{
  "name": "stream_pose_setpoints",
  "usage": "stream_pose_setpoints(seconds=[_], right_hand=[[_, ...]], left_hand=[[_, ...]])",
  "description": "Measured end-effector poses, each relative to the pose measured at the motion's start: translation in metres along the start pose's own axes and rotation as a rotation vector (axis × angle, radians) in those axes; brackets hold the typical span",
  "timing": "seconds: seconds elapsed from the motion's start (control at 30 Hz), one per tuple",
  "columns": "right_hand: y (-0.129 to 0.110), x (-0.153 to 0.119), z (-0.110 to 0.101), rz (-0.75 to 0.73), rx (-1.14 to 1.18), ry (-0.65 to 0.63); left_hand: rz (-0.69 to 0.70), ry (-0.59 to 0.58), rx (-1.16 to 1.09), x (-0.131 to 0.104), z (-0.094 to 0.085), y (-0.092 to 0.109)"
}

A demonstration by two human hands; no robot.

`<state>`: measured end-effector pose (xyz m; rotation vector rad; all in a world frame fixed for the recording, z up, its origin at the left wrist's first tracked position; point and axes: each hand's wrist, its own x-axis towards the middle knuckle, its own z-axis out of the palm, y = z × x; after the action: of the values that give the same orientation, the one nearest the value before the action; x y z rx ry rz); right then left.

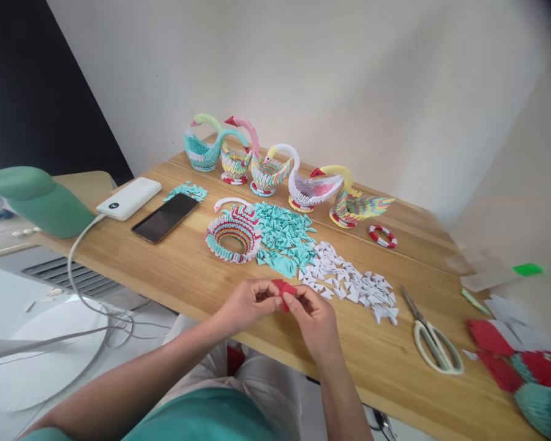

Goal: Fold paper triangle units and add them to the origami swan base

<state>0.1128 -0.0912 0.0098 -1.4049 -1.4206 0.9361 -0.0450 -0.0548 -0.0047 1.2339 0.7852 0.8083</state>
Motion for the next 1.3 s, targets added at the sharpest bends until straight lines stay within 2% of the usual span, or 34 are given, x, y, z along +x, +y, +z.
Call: stream_pose_setpoints(seconds=[0.17, 0.4, 0.63, 0.83, 1.0, 1.13, 1.3], right_hand=[[0.001, 0.001, 0.005, -0.018, -0.013, 0.039], [0.001, 0.005, 0.004, -0.065, -0.084, 0.028], [-0.002, 0.004, 0.01, -0.102, -0.164, 0.112], [-0.003, 0.004, 0.006, -0.106, -0.129, 0.148], [0.001, 0.005, -0.006, -0.127, -0.055, 0.263], [0.005, -0.001, -0.007, -0.083, -0.025, 0.195], [0.003, -0.002, 0.004, -0.037, 0.09, 0.06]], left_hand=[[-0.032, 0.033, 0.007, 0.0, 0.002, -0.001], [0.027, 0.002, 0.023, 0.0, 0.001, -0.007], [0.052, 0.026, 0.036, 0.002, 0.002, -0.01], [0.079, -0.025, 0.085, 0.0, 0.001, -0.008], [-0.022, 0.109, -0.058, 0.002, -0.006, -0.004], [-0.035, 0.196, -0.171, 0.002, -0.009, 0.005], [-0.015, 0.196, -0.171, 0.001, -0.004, 0.004]])
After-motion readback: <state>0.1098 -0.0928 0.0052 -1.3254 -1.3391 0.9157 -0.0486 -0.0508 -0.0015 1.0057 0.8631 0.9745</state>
